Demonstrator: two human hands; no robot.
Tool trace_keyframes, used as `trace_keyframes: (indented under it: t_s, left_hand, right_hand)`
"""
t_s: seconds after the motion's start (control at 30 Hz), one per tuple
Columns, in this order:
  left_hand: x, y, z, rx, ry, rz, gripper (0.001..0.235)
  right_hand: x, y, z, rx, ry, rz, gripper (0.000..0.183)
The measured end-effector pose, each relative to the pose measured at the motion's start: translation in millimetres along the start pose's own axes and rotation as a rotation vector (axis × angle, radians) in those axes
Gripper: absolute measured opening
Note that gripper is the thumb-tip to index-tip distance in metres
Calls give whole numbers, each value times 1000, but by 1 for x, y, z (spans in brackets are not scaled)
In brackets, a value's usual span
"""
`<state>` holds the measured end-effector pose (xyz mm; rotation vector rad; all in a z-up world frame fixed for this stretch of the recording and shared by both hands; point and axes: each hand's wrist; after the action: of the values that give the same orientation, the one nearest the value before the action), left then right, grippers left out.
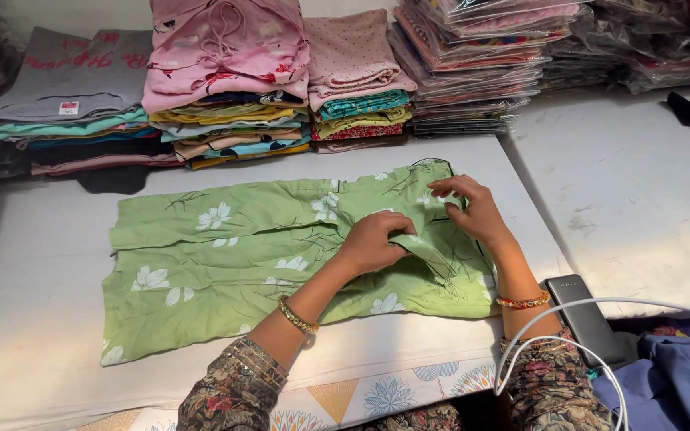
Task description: The person folds a pink floral top by hand on a table, smoothing and aligning the fabric before stacking it. Then the person folds a green floral top in the same manner, smoothing the fabric and stacking it on top of the pink one.
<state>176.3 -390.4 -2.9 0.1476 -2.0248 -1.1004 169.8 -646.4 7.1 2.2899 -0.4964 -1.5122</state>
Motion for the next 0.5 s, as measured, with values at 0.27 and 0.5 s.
trace_keyframes:
  t_s: [0.27,0.5]
  left_hand:
    - [-80,8,-14,338,494,948,64]
    - [-102,22,-6,301,518,913,81]
  right_hand:
    - [35,-25,-3,-309,173,260,61]
    - [50,-32,-1,-24,-81,155,30]
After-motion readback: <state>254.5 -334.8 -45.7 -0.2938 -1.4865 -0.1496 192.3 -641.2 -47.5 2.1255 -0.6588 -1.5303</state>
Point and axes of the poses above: each hand's wrist, its own z-axis away from the middle knuckle, its own y-axis out of the back of the hand, x = y × z, and after that the axes turned 12 degrees about -z, right-handed
